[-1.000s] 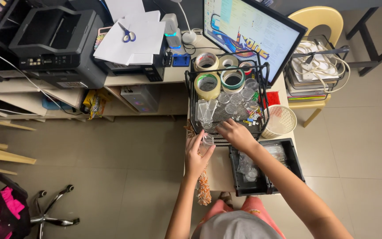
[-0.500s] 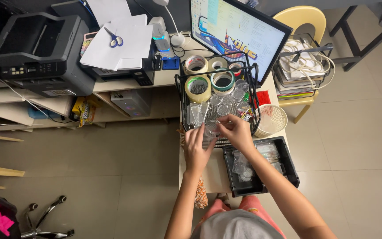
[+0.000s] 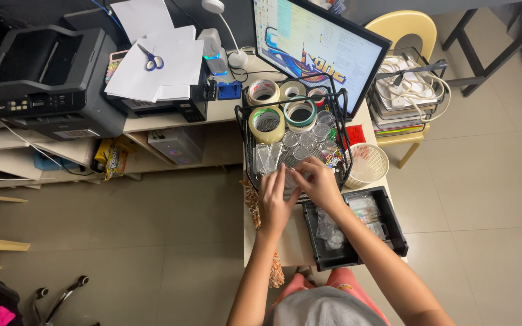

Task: The person sorts small items by hand, picking up objects from a black tray and placing them into a small plastic bag or a white bowl.

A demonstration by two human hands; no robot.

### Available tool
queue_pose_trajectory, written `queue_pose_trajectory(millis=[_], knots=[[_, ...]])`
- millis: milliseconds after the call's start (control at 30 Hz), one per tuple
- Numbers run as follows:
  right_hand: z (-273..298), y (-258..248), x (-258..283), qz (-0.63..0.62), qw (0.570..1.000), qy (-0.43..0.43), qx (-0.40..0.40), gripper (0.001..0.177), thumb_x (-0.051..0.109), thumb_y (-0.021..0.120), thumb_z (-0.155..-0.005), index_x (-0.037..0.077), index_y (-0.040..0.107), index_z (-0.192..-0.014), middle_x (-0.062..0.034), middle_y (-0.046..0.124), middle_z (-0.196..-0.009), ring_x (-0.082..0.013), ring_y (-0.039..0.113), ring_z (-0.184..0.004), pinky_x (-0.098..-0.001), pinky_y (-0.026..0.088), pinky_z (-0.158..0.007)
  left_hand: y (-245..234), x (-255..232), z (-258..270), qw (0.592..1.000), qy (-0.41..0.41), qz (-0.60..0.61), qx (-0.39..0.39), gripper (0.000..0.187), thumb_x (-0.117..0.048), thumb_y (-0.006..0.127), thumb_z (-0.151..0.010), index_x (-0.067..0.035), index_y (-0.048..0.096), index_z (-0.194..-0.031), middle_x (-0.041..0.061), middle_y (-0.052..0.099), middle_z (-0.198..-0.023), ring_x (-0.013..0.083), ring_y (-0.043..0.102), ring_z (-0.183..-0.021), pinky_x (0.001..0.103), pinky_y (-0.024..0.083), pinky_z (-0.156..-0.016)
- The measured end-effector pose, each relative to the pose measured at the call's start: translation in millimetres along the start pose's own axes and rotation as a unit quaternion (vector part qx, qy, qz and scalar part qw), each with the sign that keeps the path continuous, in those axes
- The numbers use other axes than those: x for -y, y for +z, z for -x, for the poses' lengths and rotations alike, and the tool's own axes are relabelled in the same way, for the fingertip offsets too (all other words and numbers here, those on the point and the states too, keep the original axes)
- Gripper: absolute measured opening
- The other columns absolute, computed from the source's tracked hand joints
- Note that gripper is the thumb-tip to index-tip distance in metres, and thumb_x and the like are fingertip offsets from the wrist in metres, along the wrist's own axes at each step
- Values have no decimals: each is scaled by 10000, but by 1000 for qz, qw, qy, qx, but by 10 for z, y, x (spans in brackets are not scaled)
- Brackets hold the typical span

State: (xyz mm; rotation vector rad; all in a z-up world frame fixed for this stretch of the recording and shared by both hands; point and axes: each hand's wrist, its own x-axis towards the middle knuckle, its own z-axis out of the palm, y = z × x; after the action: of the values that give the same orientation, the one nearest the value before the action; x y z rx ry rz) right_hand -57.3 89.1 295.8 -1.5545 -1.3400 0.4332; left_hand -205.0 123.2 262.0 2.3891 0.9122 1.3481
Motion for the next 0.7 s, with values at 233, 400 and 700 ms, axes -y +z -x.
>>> queue_pose_trajectory(millis=[233,400,700], knots=[[4,-93,159,-15,999,-21,-21,135,109,740,-917,16,761,-1012,-71,716,-952,-152,714,-764,-267,570,-641,-99,-60,-134,999,-13,39,-5,768,-126,831,-863,71,452,-1502,202,664,-1319,363,647,-1210,431,535,-1019],[7,-146,303,-54,998,0,-36,222,46,745,-876,27,727,-1096,-65,761,-879,-110,731,-763,-252,570,-645,-140,-91,-200,999,3,32,-7,781,-104,827,-851,66,438,-1506,212,645,-1366,367,634,-1242,437,516,-1055],[-13,-151,280,-10,998,-31,-46,160,66,777,-867,24,724,-1011,-69,745,-851,-128,710,-707,-264,558,-609,-83,-89,-208,999,-9,47,-8,743,-63,828,-848,61,468,-1485,210,644,-1364,362,632,-1255,421,523,-1058]])
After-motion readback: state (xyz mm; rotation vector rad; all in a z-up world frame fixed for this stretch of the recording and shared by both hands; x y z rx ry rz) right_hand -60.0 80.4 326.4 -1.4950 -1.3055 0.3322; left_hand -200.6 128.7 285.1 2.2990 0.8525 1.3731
